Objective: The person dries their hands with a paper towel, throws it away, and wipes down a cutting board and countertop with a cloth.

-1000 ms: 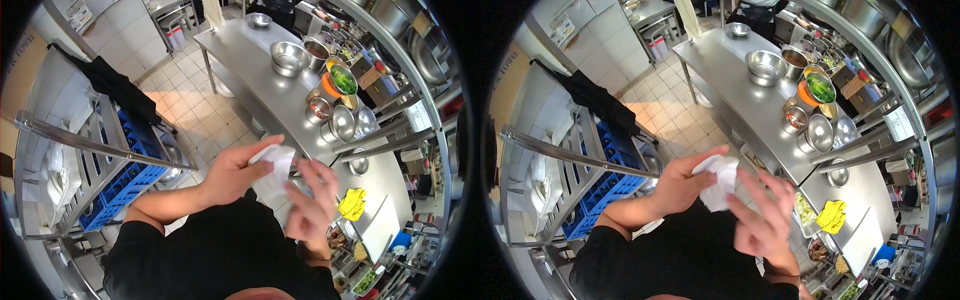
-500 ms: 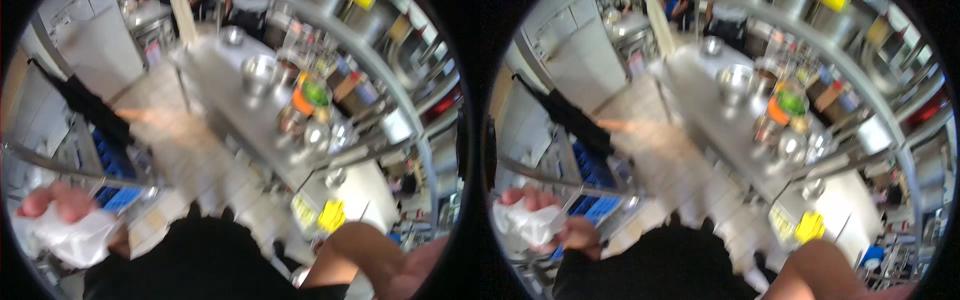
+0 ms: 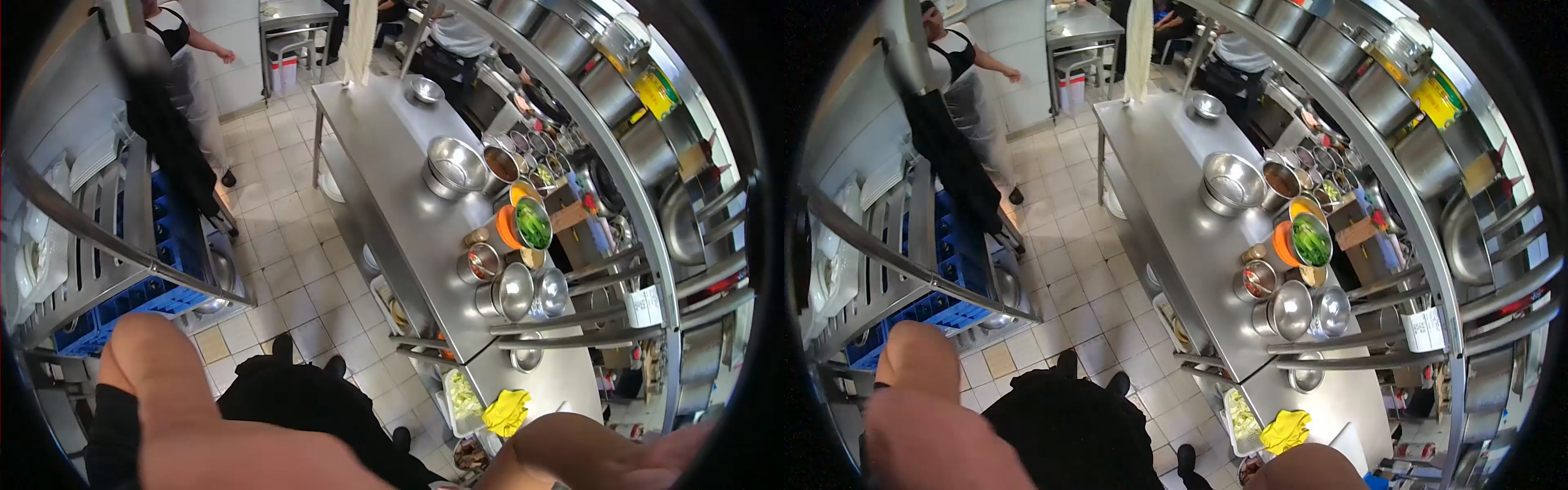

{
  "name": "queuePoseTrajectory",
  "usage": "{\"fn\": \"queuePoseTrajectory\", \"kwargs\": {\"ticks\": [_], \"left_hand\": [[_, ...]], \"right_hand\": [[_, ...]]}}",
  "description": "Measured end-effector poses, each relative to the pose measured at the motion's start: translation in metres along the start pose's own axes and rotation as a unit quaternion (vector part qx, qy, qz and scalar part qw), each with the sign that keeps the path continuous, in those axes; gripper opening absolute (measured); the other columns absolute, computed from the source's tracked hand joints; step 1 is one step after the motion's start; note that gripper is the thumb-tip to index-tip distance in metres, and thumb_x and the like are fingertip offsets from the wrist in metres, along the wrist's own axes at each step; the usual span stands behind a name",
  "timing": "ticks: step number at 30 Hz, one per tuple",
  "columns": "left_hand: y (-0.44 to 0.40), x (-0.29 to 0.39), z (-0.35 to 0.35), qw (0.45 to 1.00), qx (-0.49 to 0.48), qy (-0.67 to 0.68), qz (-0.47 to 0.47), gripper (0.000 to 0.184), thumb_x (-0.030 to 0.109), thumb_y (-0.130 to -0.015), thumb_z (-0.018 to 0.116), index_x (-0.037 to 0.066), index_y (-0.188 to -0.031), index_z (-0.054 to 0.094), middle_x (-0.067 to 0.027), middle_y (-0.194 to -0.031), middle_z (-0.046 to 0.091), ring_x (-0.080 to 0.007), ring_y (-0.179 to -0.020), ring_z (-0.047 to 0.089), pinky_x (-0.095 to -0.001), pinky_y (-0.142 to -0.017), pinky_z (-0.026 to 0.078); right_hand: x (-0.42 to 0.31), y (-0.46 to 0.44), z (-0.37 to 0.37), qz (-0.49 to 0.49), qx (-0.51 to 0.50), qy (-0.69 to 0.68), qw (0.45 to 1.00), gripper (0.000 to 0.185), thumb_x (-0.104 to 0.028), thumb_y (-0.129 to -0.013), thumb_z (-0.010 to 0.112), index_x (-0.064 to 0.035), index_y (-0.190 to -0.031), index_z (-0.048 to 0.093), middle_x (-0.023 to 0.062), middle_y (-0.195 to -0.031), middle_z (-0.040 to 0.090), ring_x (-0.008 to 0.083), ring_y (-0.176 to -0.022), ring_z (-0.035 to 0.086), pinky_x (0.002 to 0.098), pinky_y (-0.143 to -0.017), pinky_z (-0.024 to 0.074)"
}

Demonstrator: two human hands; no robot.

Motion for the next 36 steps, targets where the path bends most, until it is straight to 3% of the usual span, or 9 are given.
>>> {"fn": "queuePoseTrajectory", "kwargs": {"ticks": [9, 12, 15, 18, 20, 22, 24, 30, 36], "left_hand": [[0.033, 0.047, 0.025, 0.964, 0.068, -0.249, 0.069, 0.037, 0.022, -0.111, 0.052, 0.011, -0.144, 0.065, -0.0069, -0.148, 0.063, -0.0176, -0.136, 0.058, -0.031, -0.112, 0.047], [0.053, 0.052, 0.05, 0.97, -0.014, -0.224, 0.092, 0.036, 0.022, -0.111, 0.053, 0.017, -0.143, 0.068, -0.0018, -0.147, 0.065, -0.0144, -0.133, 0.06, -0.0283, -0.111, 0.047], [0.122, 0.018, 0.055, 0.984, -0.165, -0.038, 0.051, 0.033, 0.025, -0.112, 0.053, 0.031, -0.138, 0.071, 0.0118, -0.142, 0.066, -0.0038, -0.123, 0.06, -0.0237, -0.11, 0.044], [0.152, -0.007, 0.045, 0.878, -0.287, -0.128, 0.362, 0.028, 0.025, -0.109, 0.052, 0.03, -0.121, 0.077, 0.0109, -0.129, 0.07, -0.0046, -0.114, 0.064, -0.0231, -0.096, 0.05], [0.142, -0.016, 0.048, 0.833, -0.194, -0.211, 0.473, 0.026, 0.027, -0.108, 0.053, 0.024, -0.123, 0.074, 0.0035, -0.127, 0.072, -0.0129, -0.112, 0.068, -0.0307, -0.094, 0.053], [0.132, -0.022, 0.054, 0.898, 0.055, -0.303, 0.314, 0.033, 0.028, -0.11, 0.053, 0.016, -0.138, 0.066, -0.008, -0.137, 0.069, -0.0251, -0.123, 0.067, -0.042, -0.103, 0.053], [0.125, -0.029, 0.048, 0.922, 0.164, -0.297, 0.187, 0.041, 0.025, -0.11, 0.054, 0.01, -0.148, 0.06, -0.0159, -0.145, 0.064, -0.0361, -0.132, 0.063, -0.0504, -0.108, 0.051], [0.036, -0.021, 0.043, 0.947, 0.081, -0.308, 0.028, 0.045, 0.006, -0.108, 0.056, 0.0, -0.152, 0.051, -0.0216, -0.155, 0.053, -0.056, -0.138, 0.05, -0.0568, -0.112, 0.049], [0.087, -0.057, 0.058, 0.939, -0.043, -0.34, 0.034, 0.052, 0.014, -0.108, 0.059, 0.005, -0.159, 0.046, -0.0148, -0.172, 0.029, -0.0511, -0.155, 0.024, -0.0553, -0.124, 0.034]], "right_hand": [[0.0, 0.012, -0.031, 0.009, 0.002, 0.01, 1.0, 0.053, -0.033, -0.104, 0.047, -0.0004, -0.146, 0.049, 0.0281, -0.139, 0.054, 0.0384, -0.124, 0.055, 0.0515, -0.109, 0.042], [-0.005, 0.021, -0.027, 0.015, 0.001, 0.003, 1.0, 0.053, -0.033, -0.104, 0.047, -0.0006, -0.145, 0.049, 0.0277, -0.138, 0.054, 0.0382, -0.123, 0.055, 0.0514, -0.109, 0.0421], [-0.012, 0.032, -0.023, 0.015, 0.001, -0.007, 1.0, 0.052, -0.034, -0.104, 0.047, -0.0008, -0.145, 0.049, 0.0273, -0.137, 0.054, 0.0379, -0.122, 0.055, 0.0513, -0.108, 0.0422], [-0.015, 0.039, -0.017, 0.013, 0.001, -0.028, 1.0, 0.052, -0.034, -0.104, 0.047, -0.001, -0.144, 0.049, 0.0269, -0.136, 0.054, 0.0377, -0.122, 0.055, 0.0512, -0.108, 0.0424], [-0.016, 0.041, -0.015, 0.015, -0.002, -0.044, 0.999, 0.052, -0.034, -0.104, 0.047, -0.0011, -0.144, 0.049, 0.0267, -0.136, 0.054, 0.0376, -0.121, 0.055, 0.0512, -0.107, 0.0424], [-0.014, 0.039, -0.013, 0.018, -0.005, -0.057, 0.998, 0.052, -0.034, -0.104, 0.047, -0.0012, -0.144, 0.049, 0.0264, -0.135, 0.054, 0.0374, -0.121, 0.055, 0.0511, -0.107, 0.0425], [-0.011, 0.035, -0.016, 0.011, -0.002, -0.058, 0.998, 0.051, -0.034, -0.104, 0.047, -0.0014, -0.143, 0.049, 0.0262, -0.135, 0.054, 0.0373, -0.12, 0.055, 0.051, -0.107, 0.0426], [0.011, 0.036, -0.025, 0.002, -0.002, -0.065, 0.998, 0.051, -0.035, -0.104, 0.048, -0.0017, -0.143, 0.049, 0.0254, -0.133, 0.054, 0.0368, -0.119, 0.055, 0.0508, -0.106, 0.0428], [0.045, 0.037, -0.022, -0.003, 0.004, -0.097, 0.995, 0.05, -0.035, -0.104, 0.048, -0.0021, -0.142, 0.049, 0.0246, -0.132, 0.054, 0.0364, -0.117, 0.055, 0.0506, -0.105, 0.0431]]}}
Point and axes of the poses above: each hand's wrist, its own y-axis away from the middle knuckle, its own z-axis out of the palm, x = y × z, the point moved 6 cm from there along -y, towards the middle knuckle
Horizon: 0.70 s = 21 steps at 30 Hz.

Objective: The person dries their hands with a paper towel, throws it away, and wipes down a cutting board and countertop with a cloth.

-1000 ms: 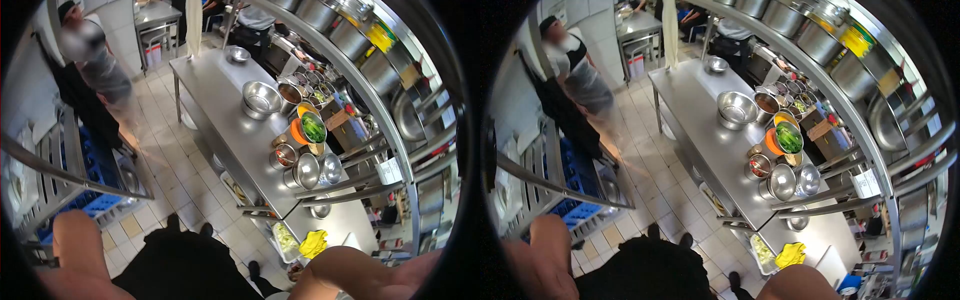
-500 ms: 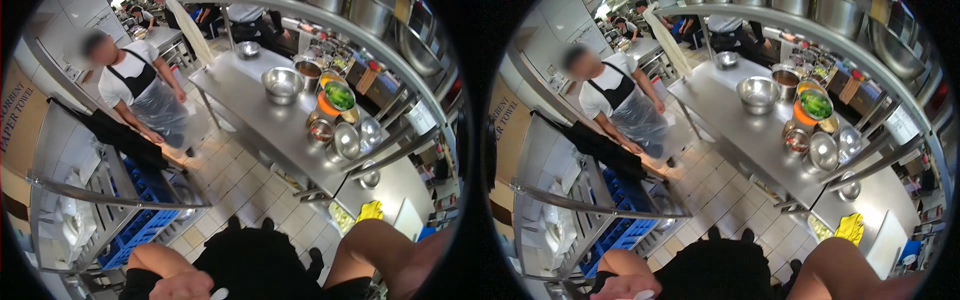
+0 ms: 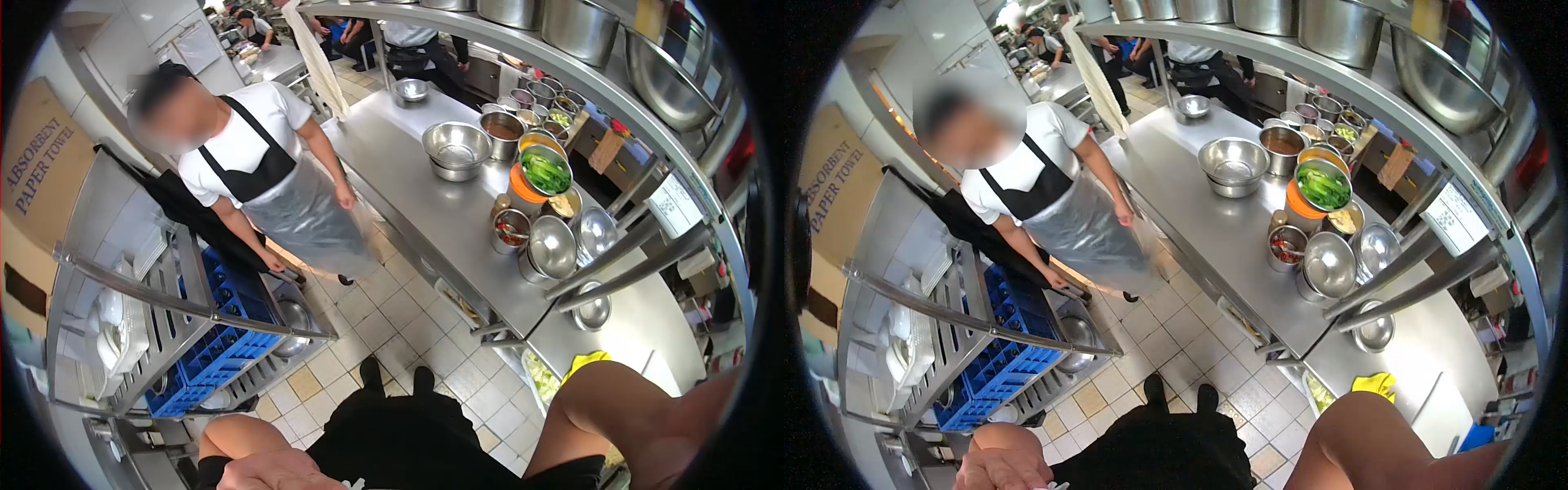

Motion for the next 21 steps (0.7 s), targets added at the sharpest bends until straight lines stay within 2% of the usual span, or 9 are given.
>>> {"fn": "queuePoseTrajectory", "kwargs": {"ticks": [3, 6, 9, 11, 12, 14, 16, 20, 21], "left_hand": [[0.038, 0.001, 0.046, 0.973, 0.166, 0.128, -0.097, 0.047, 0.027, -0.108, 0.06, 0.007, -0.151, 0.055, -0.0155, -0.159, 0.045, -0.0434, -0.145, 0.044, -0.0511, -0.114, 0.047], [-0.051, -0.001, 0.048, 0.95, 0.27, -0.155, -0.007, 0.035, 0.026, -0.106, 0.063, 0.006, -0.134, 0.058, -0.0153, -0.13, 0.057, -0.0378, -0.119, 0.059, -0.0481, -0.099, 0.055], [-0.08, -0.01, 0.079, 0.88, 0.437, -0.185, 0.005, 0.021, 0.02, -0.103, 0.067, 0.003, -0.102, 0.055, -0.0102, -0.092, 0.057, -0.033, -0.086, 0.062, -0.0438, -0.076, 0.06], [-0.088, 0.008, 0.1, 0.832, 0.514, -0.207, -0.007, 0.03, 0.015, -0.1, 0.07, 0.001, -0.08, 0.052, -0.0067, -0.067, 0.057, -0.0297, -0.064, 0.065, -0.0409, -0.061, 0.063], [-0.075, 0.014, 0.119, 0.801, 0.572, -0.168, -0.054, 0.023, 0.014, -0.098, 0.074, 0.001, -0.085, 0.06, -0.0116, -0.079, 0.066, -0.0323, -0.079, 0.071, -0.0426, -0.066, 0.064], [-0.067, 0.025, 0.113, 0.903, 0.399, -0.159, 0.013, 0.015, 0.014, -0.097, 0.074, 0.003, -0.093, 0.066, -0.0132, -0.087, 0.071, -0.0333, -0.084, 0.073, -0.0437, -0.071, 0.065], [-0.038, 0.031, 0.124, 0.942, 0.295, -0.154, 0.048, 0.013, 0.015, -0.098, 0.073, 0.009, -0.11, 0.073, -0.0149, -0.105, 0.075, -0.0352, -0.095, 0.074, -0.0462, -0.083, 0.065], [-0.008, 0.022, 0.155, 0.93, 0.316, -0.18, 0.054, 0.015, 0.015, -0.1, 0.07, 0.006, -0.112, 0.072, -0.014, -0.108, 0.073, -0.0358, -0.096, 0.073, -0.043, -0.082, 0.065], [-0.004, 0.011, 0.167, 0.903, 0.358, -0.201, 0.124, 0.02, 0.016, -0.102, 0.069, 0.001, -0.114, 0.071, -0.0212, -0.11, 0.073, -0.0391, -0.096, 0.073, -0.0423, -0.079, 0.065]], "right_hand": [[0.011, 0.001, 0.0, -0.01, -0.002, -0.018, 1.0, 0.05, -0.035, -0.103, 0.048, -0.0023, -0.141, 0.049, 0.0242, -0.131, 0.055, 0.0361, -0.117, 0.055, 0.0505, -0.104, 0.0432], [0.023, 0.0, -0.008, -0.021, 0.002, -0.032, 0.999, 0.05, -0.035, -0.103, 0.048, -0.0025, -0.141, 0.049, 0.0238, -0.13, 0.055, 0.0359, -0.116, 0.055, 0.0504, -0.104, 0.0433], [0.026, 0.0, -0.022, -0.042, 0.006, -0.041, 0.998, 0.05, -0.036, -0.103, 0.048, -0.0027, -0.14, 0.049, 0.0235, -0.129, 0.055, 0.0357, -0.115, 0.055, 0.0503, -0.104, 0.0434], [0.023, 0.002, -0.032, -0.049, 0.011, -0.045, 0.998, 0.049, -0.036, -0.103, 0.048, -0.0028, -0.14, 0.049, 0.0232, -0.129, 0.055, 0.0355, -0.115, 0.055, 0.0503, -0.103, 0.0435], [0.019, 0.004, -0.039, -0.054, 0.016, -0.045, 0.997, 0.049, -0.036, -0.103, 0.048, -0.0029, -0.14, 0.049, 0.0231, -0.128, 0.055, 0.0355, -0.115, 0.055, 0.0502, -0.103, 0.0435], [0.012, 0.008, -0.053, -0.06, 0.022, -0.05, 0.997, 0.049, -0.036, -0.103, 0.049, -0.003, -0.14, 0.049, 0.0228, -0.128, 0.055, 0.0353, -0.114, 0.055, 0.0502, -0.103, 0.0436], [0.004, 0.012, -0.066, -0.066, 0.023, -0.054, 0.996, 0.049, -0.036, -0.103, 0.049, -0.0031, -0.139, 0.049, 0.0225, -0.127, 0.055, 0.0352, -0.114, 0.055, 0.0501, -0.102, 0.0437], [-0.009, 0.016, -0.1, -0.079, 0.018, -0.037, 0.996, 0.049, -0.036, -0.103, 0.049, -0.0034, -0.139, 0.049, 0.022, -0.126, 0.055, 0.0349, -0.113, 0.056, 0.05, -0.102, 0.0439], [-0.009, 0.014, -0.111, -0.082, 0.017, -0.031, 0.996, 0.048, -0.036, -0.103, 0.049, -0.0034, -0.139, 0.049, 0.0219, -0.126, 0.055, 0.0348, -0.112, 0.056, 0.0499, -0.102, 0.0439]]}}
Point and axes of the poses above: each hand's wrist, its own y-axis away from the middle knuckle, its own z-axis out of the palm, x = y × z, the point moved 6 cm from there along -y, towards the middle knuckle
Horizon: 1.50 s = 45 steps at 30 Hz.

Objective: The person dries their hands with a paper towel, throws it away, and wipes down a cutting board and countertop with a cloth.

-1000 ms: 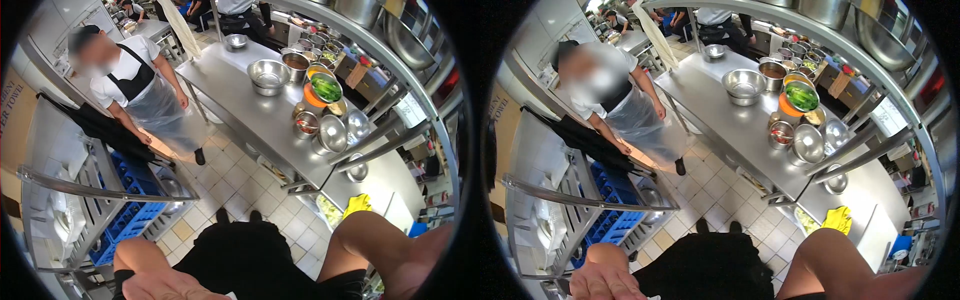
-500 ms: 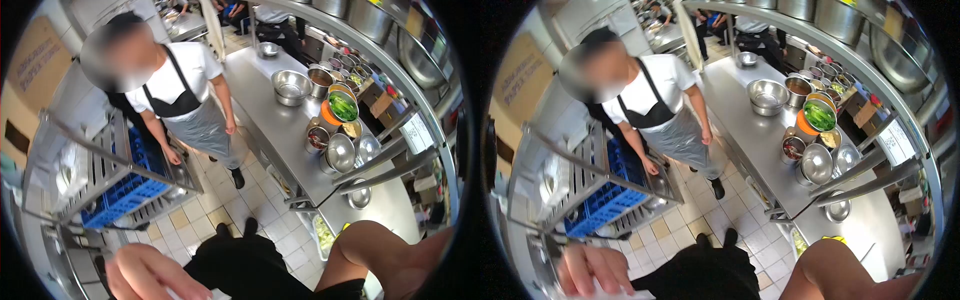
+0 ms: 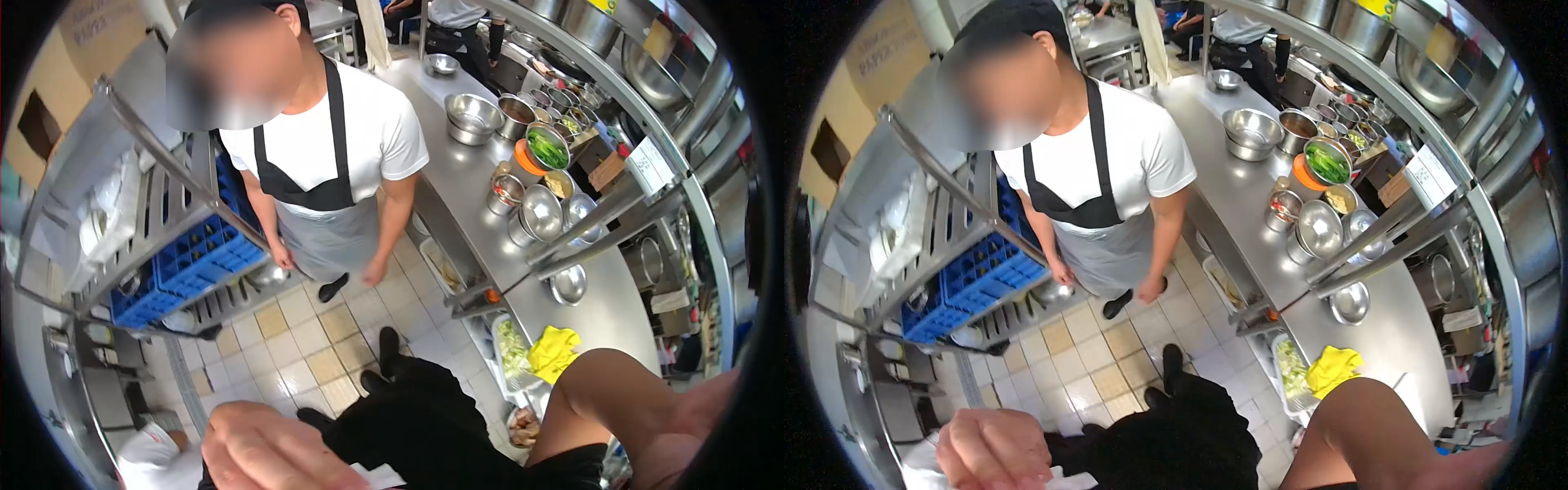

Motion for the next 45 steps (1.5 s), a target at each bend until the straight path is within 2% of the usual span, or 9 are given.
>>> {"fn": "queuePoseTrajectory", "kwargs": {"ticks": [4, 9, 13, 23, 26, 28, 31, 36, 45], "left_hand": [[0.001, -0.035, 0.019, 0.954, -0.165, 0.195, -0.159, 0.034, 0.021, -0.103, 0.069, -0.013, -0.106, 0.07, -0.042, -0.107, 0.069, -0.0481, -0.093, 0.075, -0.0452, -0.075, 0.064], [0.023, -0.075, 0.079, 0.929, -0.185, 0.233, -0.221, 0.035, 0.025, -0.106, 0.063, -0.008, -0.107, 0.075, -0.0231, -0.108, 0.077, -0.0367, -0.096, 0.076, -0.041, -0.078, 0.061], [0.021, -0.124, 0.156, 0.831, -0.245, 0.267, -0.422, 0.027, 0.018, -0.099, 0.075, -0.003, -0.115, 0.077, -0.0149, -0.108, 0.08, -0.0204, -0.097, 0.075, -0.0301, -0.081, 0.057], [0.018, -0.203, 0.217, 0.852, -0.195, 0.378, -0.306, 0.021, 0.015, -0.103, 0.069, -0.003, -0.113, 0.077, -0.0144, -0.108, 0.078, -0.021, -0.095, 0.074, -0.0323, -0.083, 0.057], [0.018, -0.22, 0.197, 0.859, -0.282, 0.313, -0.291, 0.025, 0.015, -0.107, 0.059, -0.004, -0.111, 0.074, -0.0222, -0.111, 0.075, -0.0373, -0.101, 0.073, -0.0419, -0.089, 0.057], [0.001, -0.223, 0.19, 0.83, -0.258, 0.371, -0.327, 0.017, 0.009, -0.103, 0.064, -0.004, -0.105, 0.075, -0.0154, -0.1, 0.077, -0.0313, -0.093, 0.073, -0.0397, -0.082, 0.056], [-0.005, -0.246, 0.214, 0.908, -0.247, 0.091, -0.326, 0.02, 0.002, -0.096, 0.064, -0.003, -0.112, 0.075, -0.0136, -0.102, 0.078, -0.0276, -0.091, 0.074, -0.0336, -0.081, 0.057], [-0.043, -0.236, 0.227, 0.904, -0.167, 0.281, -0.276, 0.019, 0.01, -0.101, 0.067, -0.003, -0.113, 0.076, -0.0158, -0.105, 0.078, -0.0238, -0.094, 0.075, -0.0335, -0.082, 0.057], [-0.058, -0.228, 0.099, 0.895, -0.195, 0.32, -0.241, 0.021, -0.001, -0.099, 0.054, -0.003, -0.104, 0.074, -0.0196, -0.106, 0.076, -0.0346, -0.098, 0.074, -0.0426, -0.085, 0.058]], "right_hand": [[0.014, -0.007, -0.031, -0.008, 0.006, 0.011, 1.0, 0.048, -0.037, -0.103, 0.049, -0.0037, -0.138, 0.049, 0.0214, -0.125, 0.055, 0.0345, -0.112, 0.056, 0.0498, -0.101, 0.0441], [0.054, -0.014, -0.039, -0.017, 0.02, -0.01, 1.0, 0.048, -0.037, -0.103, 0.049, -0.004, -0.137, 0.049, 0.0207, -0.124, 0.055, 0.0341, -0.11, 0.056, 0.0496, -0.1, 0.0443], [0.092, -0.017, -0.034, -0.014, 0.025, -0.03, 0.999, 0.047, -0.037, -0.103, 0.05, -0.0043, -0.137, 0.049, 0.0202, -0.123, 0.056, 0.0338, -0.109, 0.056, 0.0495, -0.1, 0.0444], [0.168, -0.032, -0.039, -0.041, 0.02, -0.07, 0.996, 0.047, -0.038, -0.102, 0.05, -0.0049, -0.135, 0.049, 0.0189, -0.12, 0.056, 0.0331, -0.107, 0.056, 0.0492, -0.098, 0.0448], [0.185, -0.035, -0.037, -0.044, 0.021, -0.076, 0.996, 0.046, -0.038, -0.102, 0.05, -0.0051, -0.135, 0.049, 0.0185, -0.119, 0.056, 0.0328, -0.106, 0.056, 0.0491, -0.098, 0.0449], [0.191, -0.039, -0.038, -0.053, 0.017, -0.076, 0.996, 0.046, -0.038, -0.102, 0.05, -0.0052, -0.135, 0.049, 0.0183, -0.119, 0.056, 0.0327, -0.106, 0.056, 0.049, -0.097, 0.045], [0.201, -0.039, -0.033, -0.05, 0.013, -0.07, 0.996, 0.046, -0.038, -0.102, 0.05, -0.0054, -0.134, 0.049, 0.0179, -0.118, 0.056, 0.0325, -0.105, 0.056, 0.0489, -0.097, 0.0451], [0.213, -0.05, -0.015, -0.063, 0.009, -0.078, 0.995, 0.046, -0.039, -0.102, 0.051, -0.0057, -0.133, 0.049, 0.0172, -0.117, 0.056, 0.0321, -0.104, 0.056, 0.0487, -0.096, 0.0453], [0.185, -0.095, 0.051, -0.134, -0.014, -0.062, 0.989, 0.045, -0.039, -0.102, 0.051, -0.0063, -0.132, 0.049, 0.0161, -0.114, 0.057, 0.0314, -0.102, 0.056, 0.0485, -0.095, 0.0457]]}}
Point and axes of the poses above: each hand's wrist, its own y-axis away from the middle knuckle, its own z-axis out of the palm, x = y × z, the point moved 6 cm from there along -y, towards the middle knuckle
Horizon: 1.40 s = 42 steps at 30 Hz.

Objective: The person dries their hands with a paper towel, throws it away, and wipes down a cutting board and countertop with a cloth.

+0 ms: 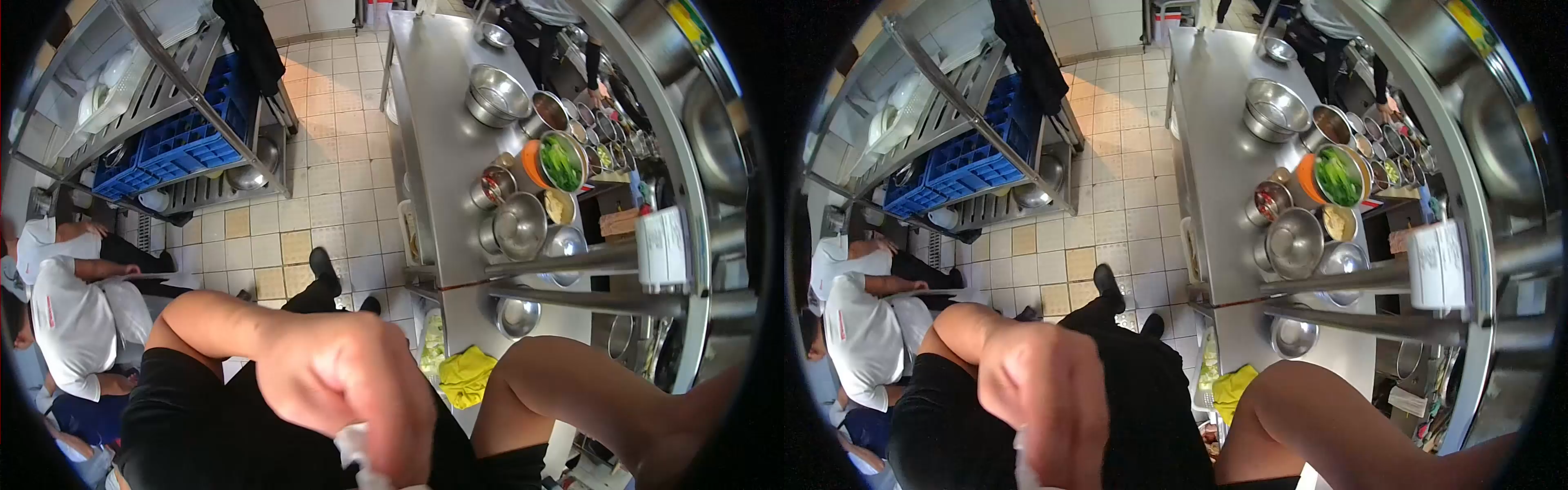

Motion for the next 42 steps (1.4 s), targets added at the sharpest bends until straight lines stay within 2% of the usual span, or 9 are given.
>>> {"fn": "queuePoseTrajectory", "kwargs": {"ticks": [2, 7, 10, 12, 15, 29, 33, 40, 42], "left_hand": [[0.008, 0.008, -0.026, 0.977, 0.061, -0.203, -0.015, 0.021, 0.001, -0.098, 0.06, -0.001, -0.111, 0.075, -0.0174, -0.109, 0.077, -0.0303, -0.099, 0.075, -0.0379, -0.086, 0.059], [-0.009, 0.076, -0.039, 0.988, 0.133, -0.04, -0.062, 0.023, 0.0, -0.096, 0.07, -0.003, -0.118, 0.076, -0.0162, -0.106, 0.079, -0.0227, -0.092, 0.076, -0.0319, -0.08, 0.059], [0.012, 0.137, -0.06, 0.972, 0.205, 0.119, 0.005, 0.024, -0.002, -0.093, 0.072, -0.009, -0.116, 0.076, -0.0237, -0.104, 0.078, -0.0273, -0.093, 0.078, -0.0343, -0.078, 0.061], [0.02, 0.161, -0.061, 0.905, 0.281, 0.169, 0.27, 0.026, 0.001, -0.098, 0.063, -0.014, -0.117, 0.072, -0.0235, -0.101, 0.077, -0.0285, -0.089, 0.077, -0.0349, -0.078, 0.063], [0.044, 0.22, -0.094, 0.906, 0.312, -0.016, 0.287, 0.019, 0.003, -0.097, 0.063, -0.01, -0.109, 0.068, -0.0198, -0.097, 0.074, -0.0261, -0.084, 0.074, -0.0335, -0.075, 0.061], [0.084, 0.375, -0.207, 0.804, 0.153, -0.252, 0.517, 0.021, 0.01, -0.09, 0.064, 0.008, -0.073, 0.051, -0.0025, -0.078, 0.059, -0.015, -0.062, 0.059, -0.0274, -0.061, 0.052], [0.069, 0.395, -0.249, 0.753, 0.12, -0.348, 0.546, 0.015, 0.01, -0.092, 0.066, 0.008, -0.08, 0.057, -0.0023, -0.083, 0.061, -0.0147, -0.069, 0.059, -0.027, -0.064, 0.052], [0.035, 0.429, -0.329, 0.428, -0.052, -0.529, 0.731, 0.005, 0.008, -0.095, 0.069, 0.008, -0.091, 0.066, -0.0018, -0.092, 0.064, -0.0143, -0.081, 0.06, -0.0262, -0.069, 0.051], [0.036, 0.435, -0.361, 0.551, -0.049, -0.571, 0.607, 0.006, 0.003, -0.094, 0.068, 0.007, -0.095, 0.071, -0.0026, -0.099, 0.066, -0.017, -0.086, 0.063, -0.0276, -0.074, 0.055]], "right_hand": [[-0.011, -0.012, 0.027, -0.01, -0.006, 0.002, 1.0, 0.045, -0.039, -0.102, 0.051, -0.0064, -0.132, 0.049, 0.0158, -0.114, 0.057, 0.0312, -0.101, 0.056, 0.0484, -0.094, 0.0458], [-0.041, -0.056, 0.095, -0.042, -0.007, 0.012, 0.999, 0.044, -0.04, -0.102, 0.051, -0.0067, -0.131, 0.049, 0.0152, -0.112, 0.057, 0.0309, -0.1, 0.056, 0.0482, -0.094, 0.046], [-0.065, -0.089, 0.128, -0.092, -0.01, 0.018, 0.996, 0.044, -0.04, -0.101, 0.052, -0.0069, -0.131, 0.049, 0.0148, -0.111, 0.057, 0.0306, -0.099, 0.056, 0.0481, -0.093, 0.0461], [-0.082, -0.114, 0.153, -0.114, -0.032, 0.013, 0.993, 0.044, -0.04, -0.101, 0.052, -0.007, -0.13, 0.049, 0.0145, -0.111, 0.057, 0.0305, -0.099, 0.056, 0.0481, -0.093, 0.0462], [-0.112, -0.136, 0.184, -0.14, -0.06, 0.018, 0.988, 0.044, -0.04, -0.101, 0.052, -0.0072, -0.13, 0.049, 0.0141, -0.11, 0.057, 0.0303, -0.098, 0.056, 0.048, -0.093, 0.0463], [-0.16, -0.175, 0.366, -0.171, -0.124, 0.002, 0.977, 0.043, -0.041, -0.101, 0.053, -0.0081, -0.128, 0.048, 0.0123, -0.106, 0.058, 0.0292, -0.095, 0.056, 0.0475, -0.09, 0.0468], [-0.145, -0.18, 0.439, -0.188, -0.14, -0.029, 0.972, 0.042, -0.041, -0.101, 0.053, -0.0084, -0.127, 0.048, 0.0118, -0.105, 0.058, 0.0289, -0.094, 0.056, 0.0474, -0.09, 0.047], [-0.093, -0.211, 0.6, -0.234, -0.149, -0.139, 0.951, 0.042, -0.042, -0.101, 0.053, -0.0088, -0.126, 0.048, 0.0109, -0.104, 0.058, 0.0284, -0.092, 0.056, 0.0471, -0.089, 0.0473], [-0.082, -0.218, 0.64, -0.249, -0.142, -0.163, 0.944, 0.042, -0.042, -0.101, 0.053, -0.0089, -0.126, 0.048, 0.0106, -0.103, 0.058, 0.0282, -0.092, 0.056, 0.0471, -0.088, 0.0473]]}}
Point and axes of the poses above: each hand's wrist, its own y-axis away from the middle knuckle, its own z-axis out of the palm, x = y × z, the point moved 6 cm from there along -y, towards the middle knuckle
